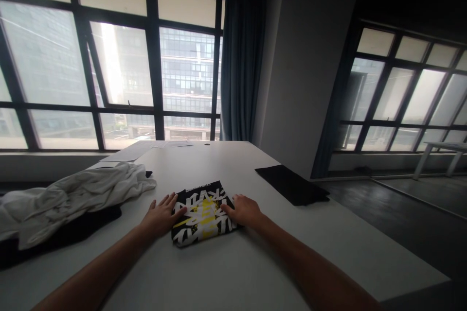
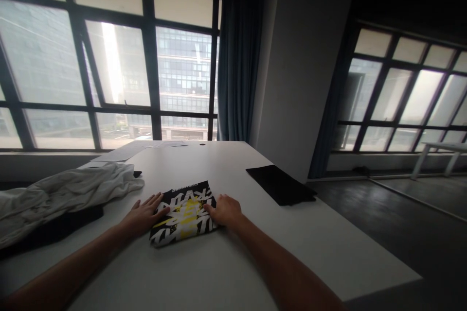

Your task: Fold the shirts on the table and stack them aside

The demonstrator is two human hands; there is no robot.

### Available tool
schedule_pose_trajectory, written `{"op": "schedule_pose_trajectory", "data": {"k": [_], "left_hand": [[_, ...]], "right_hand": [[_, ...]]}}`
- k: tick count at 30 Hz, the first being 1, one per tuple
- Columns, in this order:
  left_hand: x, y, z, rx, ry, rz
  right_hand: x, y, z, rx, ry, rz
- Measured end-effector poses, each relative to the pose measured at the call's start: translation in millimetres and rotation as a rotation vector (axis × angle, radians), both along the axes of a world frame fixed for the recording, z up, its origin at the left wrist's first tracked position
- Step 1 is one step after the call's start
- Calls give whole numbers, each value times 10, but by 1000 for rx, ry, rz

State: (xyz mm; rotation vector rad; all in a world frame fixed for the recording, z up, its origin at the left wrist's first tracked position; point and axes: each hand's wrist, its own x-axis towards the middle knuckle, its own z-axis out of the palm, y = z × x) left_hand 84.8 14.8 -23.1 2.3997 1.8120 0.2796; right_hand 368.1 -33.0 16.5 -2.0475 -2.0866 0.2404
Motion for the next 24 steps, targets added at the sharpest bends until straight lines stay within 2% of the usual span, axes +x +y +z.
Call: {"op": "schedule_pose_trajectory", "data": {"k": [2, 6, 9, 12, 15, 17, 20, 24], "left_hand": [[21, -16, -2, 2, 34, 5], [44, -15, -49, 25, 101, 31], [52, -20, -77, 33, 136, 41], [62, -45, -74, 41, 139, 55], [75, -80, -56, 39, 109, 85], [85, -104, -43, 24, 74, 112], [99, -137, -27, 13, 31, 148], [103, -165, -12, 2, 29, 129]], "right_hand": [[93, 22, 36, -82, 52, -46], [196, 69, 55, -174, 298, 24], [174, 52, 78, -242, 518, 7], [118, -1, 95, -384, 791, -26], [82, -7, 59, -453, 917, -38], [97, 46, 17, -378, 917, -51], [228, 189, -16, -169, 834, -96], [624, 364, 41, 33, 707, -284]]}}
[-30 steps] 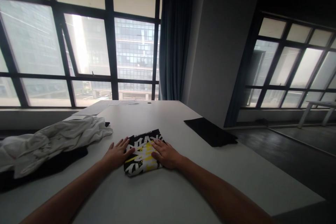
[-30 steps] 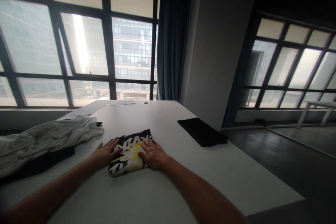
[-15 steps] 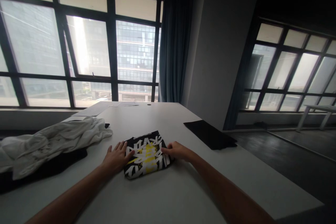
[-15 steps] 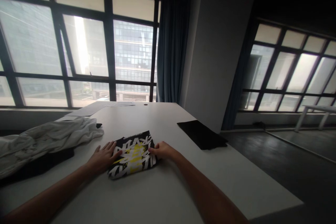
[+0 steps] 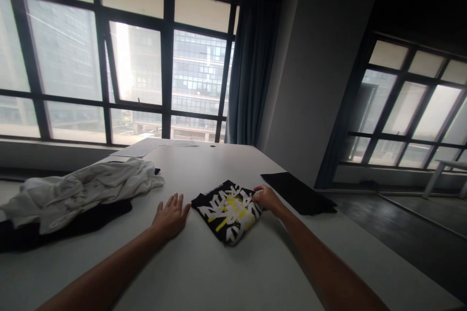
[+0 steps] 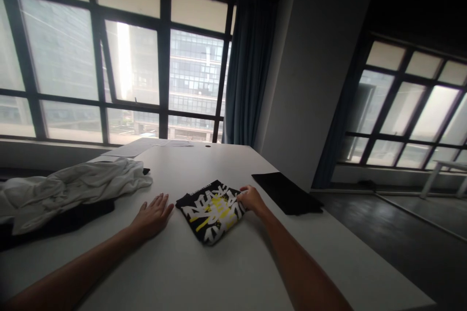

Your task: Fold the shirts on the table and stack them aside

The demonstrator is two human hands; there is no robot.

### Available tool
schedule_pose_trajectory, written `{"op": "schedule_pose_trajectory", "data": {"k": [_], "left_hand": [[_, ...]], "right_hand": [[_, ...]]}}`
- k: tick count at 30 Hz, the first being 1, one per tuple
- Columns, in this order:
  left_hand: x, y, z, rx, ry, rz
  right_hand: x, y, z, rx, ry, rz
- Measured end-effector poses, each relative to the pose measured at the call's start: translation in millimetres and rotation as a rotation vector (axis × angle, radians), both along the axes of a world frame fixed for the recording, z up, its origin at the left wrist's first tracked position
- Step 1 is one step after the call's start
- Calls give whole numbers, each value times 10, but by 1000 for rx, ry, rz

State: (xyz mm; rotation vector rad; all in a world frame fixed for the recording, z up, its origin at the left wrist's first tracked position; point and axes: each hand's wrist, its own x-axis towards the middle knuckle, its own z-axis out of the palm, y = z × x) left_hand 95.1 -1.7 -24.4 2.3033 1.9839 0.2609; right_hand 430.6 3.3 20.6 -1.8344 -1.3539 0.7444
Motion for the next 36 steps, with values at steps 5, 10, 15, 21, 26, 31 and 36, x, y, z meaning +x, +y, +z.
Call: {"op": "schedule_pose_trajectory", "data": {"k": [5, 10, 15, 21, 26, 31, 36], "left_hand": [[-8, -5, -3, -7, -17, -18], [-9, -10, -2, 8, -7, -20], [-15, -12, 14, -3, 16, -36], [-7, -6, 8, 7, 47, -41], [-1, -15, 9, 14, 65, -38], [1, -38, 38, 6, 75, -42], [19, -40, 64, -9, 69, -35]], "right_hand": [[436, 199, 123, -234, -55, 14], [288, 594, 171, -360, -313, 171], [120, 776, 146, -403, -296, 334], [531, 612, 469, -23, -593, 346], [830, 522, 796, 178, -863, 200], [981, 457, 829, 216, -782, 142], [1157, 532, 947, 229, -843, 166]]}}
